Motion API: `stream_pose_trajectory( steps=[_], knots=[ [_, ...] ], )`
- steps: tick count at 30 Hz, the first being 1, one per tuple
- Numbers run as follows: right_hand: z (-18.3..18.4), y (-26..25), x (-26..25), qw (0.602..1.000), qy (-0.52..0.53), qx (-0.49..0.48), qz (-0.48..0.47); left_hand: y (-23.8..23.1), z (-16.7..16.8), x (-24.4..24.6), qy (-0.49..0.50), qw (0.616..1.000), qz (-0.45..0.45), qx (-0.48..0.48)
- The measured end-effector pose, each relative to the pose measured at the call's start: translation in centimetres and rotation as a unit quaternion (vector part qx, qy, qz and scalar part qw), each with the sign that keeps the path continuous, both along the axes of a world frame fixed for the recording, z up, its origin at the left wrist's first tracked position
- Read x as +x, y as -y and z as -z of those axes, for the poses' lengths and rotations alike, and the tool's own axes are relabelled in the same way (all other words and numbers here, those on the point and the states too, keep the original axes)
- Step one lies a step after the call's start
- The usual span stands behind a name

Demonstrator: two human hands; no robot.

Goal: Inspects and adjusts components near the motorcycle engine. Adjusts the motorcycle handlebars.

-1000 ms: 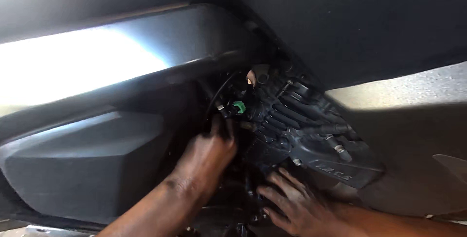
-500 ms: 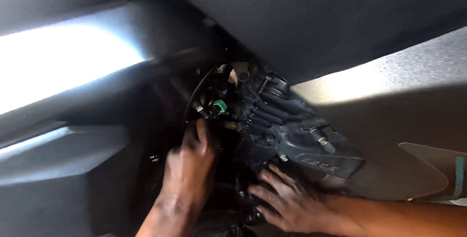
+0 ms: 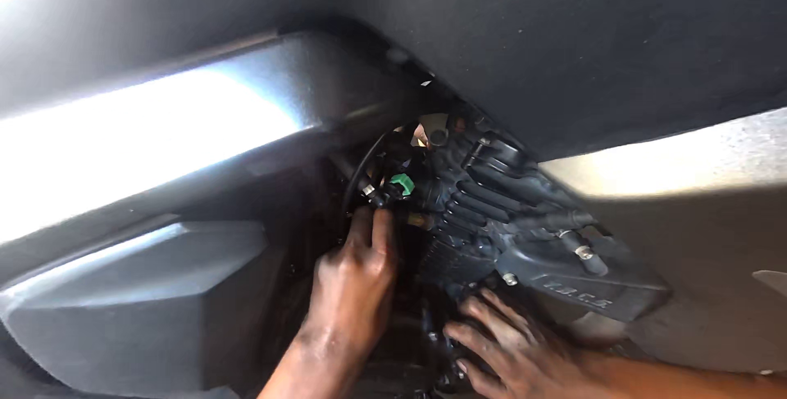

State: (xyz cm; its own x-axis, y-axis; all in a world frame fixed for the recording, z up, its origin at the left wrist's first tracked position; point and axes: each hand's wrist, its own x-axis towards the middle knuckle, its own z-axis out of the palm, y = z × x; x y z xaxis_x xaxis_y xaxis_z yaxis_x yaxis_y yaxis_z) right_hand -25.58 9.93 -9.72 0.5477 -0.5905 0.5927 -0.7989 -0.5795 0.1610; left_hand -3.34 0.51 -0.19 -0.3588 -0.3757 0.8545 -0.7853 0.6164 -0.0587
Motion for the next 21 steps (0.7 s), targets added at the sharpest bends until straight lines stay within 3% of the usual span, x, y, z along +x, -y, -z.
stream_pose_trajectory(
  steps=[21],
  knots=[
    [-0.08, -0.14, 0.15, 1.000, -0.003, 0.003, 0.007, 0.45, 0.57, -0.32, 0.003, 0.998, 0.027, -0.051]
  ],
)
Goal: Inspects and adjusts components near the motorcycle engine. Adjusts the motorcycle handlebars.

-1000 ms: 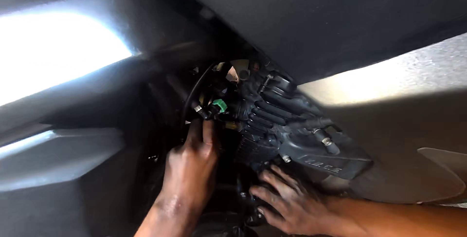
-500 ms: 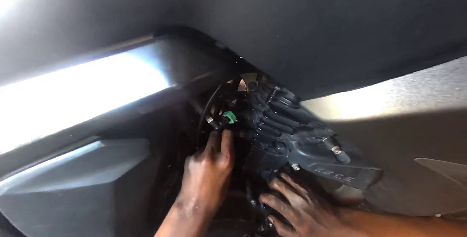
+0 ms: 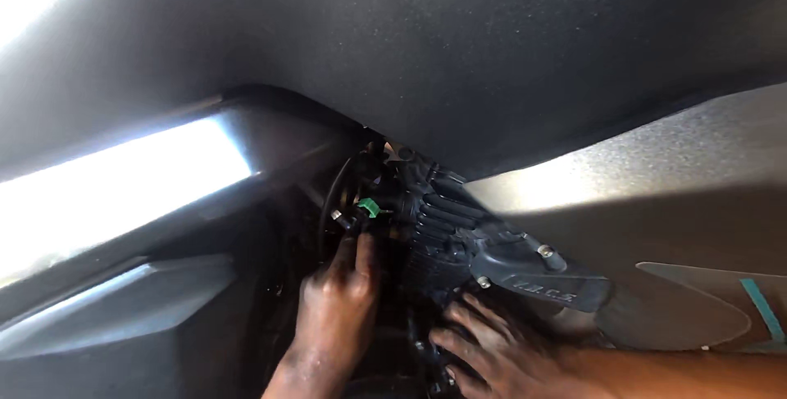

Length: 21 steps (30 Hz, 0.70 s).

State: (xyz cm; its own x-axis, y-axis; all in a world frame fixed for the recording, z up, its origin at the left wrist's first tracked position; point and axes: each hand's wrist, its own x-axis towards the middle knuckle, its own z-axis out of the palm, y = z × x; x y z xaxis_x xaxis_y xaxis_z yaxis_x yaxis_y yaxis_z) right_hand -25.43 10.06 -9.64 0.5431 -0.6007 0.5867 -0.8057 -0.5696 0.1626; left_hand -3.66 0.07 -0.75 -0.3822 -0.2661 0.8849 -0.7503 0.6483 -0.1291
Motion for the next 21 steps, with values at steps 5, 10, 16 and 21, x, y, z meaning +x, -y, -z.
stream_pose_trajectory(
  steps=[5, 10, 16, 21],
  knots=[
    [0.0, 0.0, -0.1, 1.000, 0.007, 0.002, -0.006, -0.7, -0.9, 0.3, 0.058, 0.997, -0.004, 0.058],
    [0.0, -0.2, 0.1, 1.000, 0.006, 0.003, 0.005, -1.3, -2.9, 0.9, 0.125, 0.986, -0.012, 0.109],
    [-0.3, -0.5, 0.2, 1.000, 0.010, 0.028, 0.003, -2.4, -2.6, 4.0, 0.213, 0.975, 0.009, 0.057],
    [-0.2, -0.6, 0.1, 1.000, 0.010, 0.025, 0.006, -3.1, -1.7, 4.7, 0.178, 0.977, 0.011, 0.121]
  ],
)
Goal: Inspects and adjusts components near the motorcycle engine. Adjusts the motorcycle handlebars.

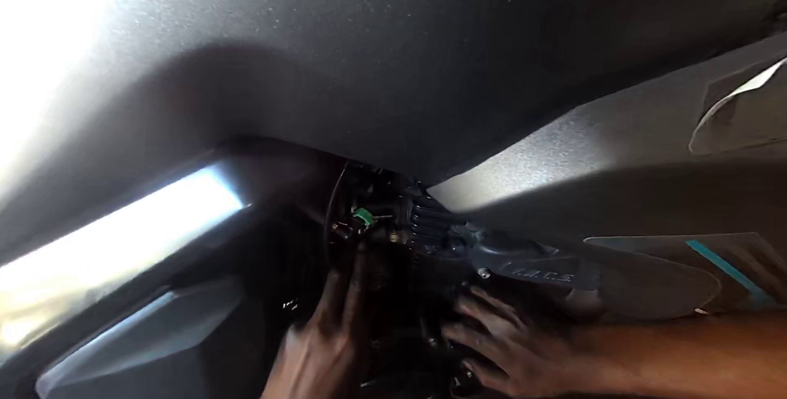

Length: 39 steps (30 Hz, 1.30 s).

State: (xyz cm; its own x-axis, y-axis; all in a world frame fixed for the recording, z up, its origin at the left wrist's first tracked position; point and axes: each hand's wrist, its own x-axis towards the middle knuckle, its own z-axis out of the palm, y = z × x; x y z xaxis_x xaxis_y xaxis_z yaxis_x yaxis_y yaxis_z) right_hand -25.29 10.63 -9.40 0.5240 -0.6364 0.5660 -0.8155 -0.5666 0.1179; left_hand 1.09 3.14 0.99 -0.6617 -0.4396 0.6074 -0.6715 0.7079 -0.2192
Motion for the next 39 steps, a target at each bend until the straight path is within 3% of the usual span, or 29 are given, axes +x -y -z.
stream_pose_trajectory(
  steps=[7, 12, 15, 19, 23, 30, 39],
  knots=[
    [0.0, 0.1, -0.1, 1.000, 0.008, -0.007, -0.004, 1.8, 1.7, -0.2, -0.060, 0.995, 0.066, 0.049],
    [0.2, 0.0, -0.1, 1.000, 0.003, -0.008, -0.001, 2.0, 1.5, 0.0, -0.038, 0.995, 0.078, 0.054],
    [0.3, 0.1, -0.1, 1.000, 0.001, -0.012, 0.002, 1.7, 1.2, 0.0, -0.008, 0.998, 0.067, 0.010],
    [0.2, 0.1, 0.0, 1.000, -0.007, -0.014, 0.003, 1.4, 0.4, -1.3, 0.022, 0.984, 0.060, -0.167],
    [0.2, 0.0, -0.2, 1.000, -0.007, -0.006, 0.001, 2.3, -0.3, -3.6, 0.044, 0.975, -0.001, -0.218],
    [-0.2, 0.4, -0.4, 1.000, -0.010, -0.016, -0.018, 3.4, 0.4, -5.2, -0.042, 0.972, -0.014, -0.229],
    [-0.3, 0.2, -0.2, 1.000, -0.008, -0.008, -0.008, 1.7, -2.1, -5.0, 0.034, 0.977, -0.064, -0.200]
  ],
)
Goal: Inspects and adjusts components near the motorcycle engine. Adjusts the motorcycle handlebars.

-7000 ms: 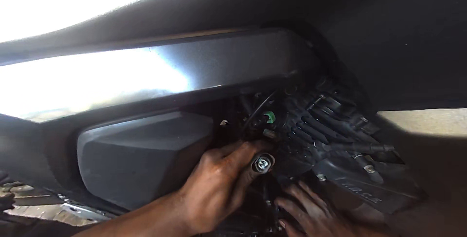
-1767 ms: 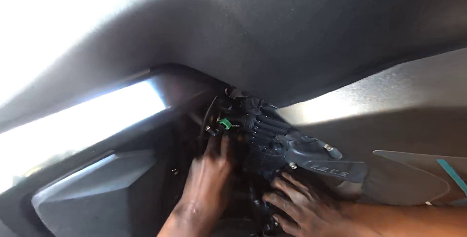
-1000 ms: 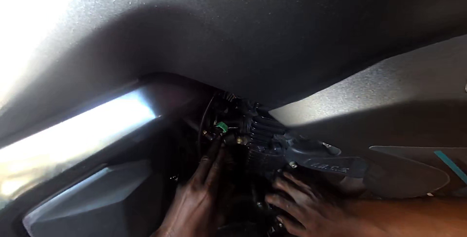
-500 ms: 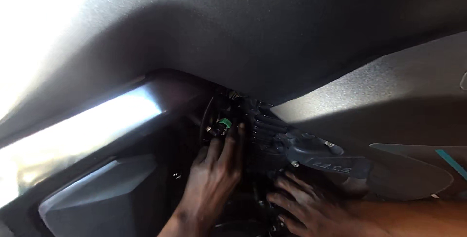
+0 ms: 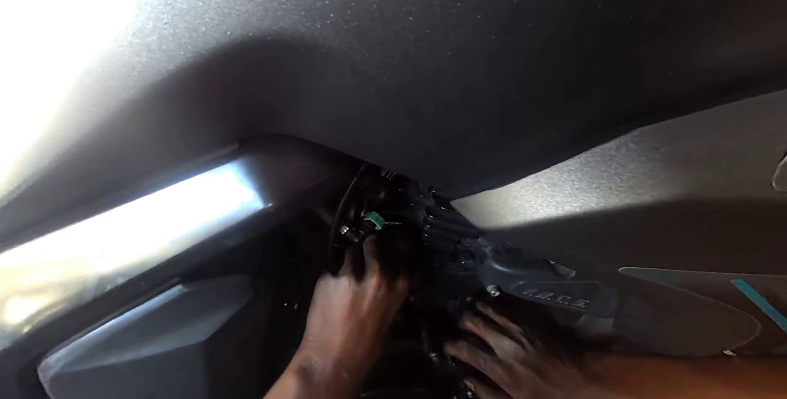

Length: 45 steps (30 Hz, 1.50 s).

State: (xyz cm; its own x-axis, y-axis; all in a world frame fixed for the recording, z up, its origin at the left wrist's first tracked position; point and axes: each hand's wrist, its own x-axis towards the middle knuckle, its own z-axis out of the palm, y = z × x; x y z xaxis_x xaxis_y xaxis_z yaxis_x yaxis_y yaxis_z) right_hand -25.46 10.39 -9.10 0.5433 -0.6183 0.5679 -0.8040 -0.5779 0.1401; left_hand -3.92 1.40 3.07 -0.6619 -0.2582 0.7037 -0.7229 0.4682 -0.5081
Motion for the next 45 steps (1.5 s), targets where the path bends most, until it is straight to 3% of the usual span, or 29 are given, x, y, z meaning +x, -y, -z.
stream_pose_trajectory(
  steps=[6, 14, 33, 41, 45],
  knots=[
    [0.2, 0.1, -0.1, 1.000, 0.000, 0.009, -0.004, -1.6, -1.2, 0.2, 0.042, 0.995, -0.070, 0.061],
    [0.2, 0.0, 0.0, 1.000, 0.014, 0.006, -0.010, 0.6, 0.5, 0.8, 0.006, 0.999, -0.023, -0.049],
    [0.5, 0.2, -0.3, 1.000, 0.005, -0.006, -0.013, 1.3, 1.2, 0.6, 0.004, 0.997, -0.016, -0.080],
    [0.6, 0.1, -0.8, 1.000, 0.001, 0.007, -0.018, -0.1, 0.1, 0.8, 0.036, 0.996, -0.076, -0.033],
    [0.3, -0.2, -0.6, 1.000, 0.007, 0.010, -0.010, 0.0, 0.3, 1.3, 0.075, 0.997, -0.022, 0.011]
  ],
)
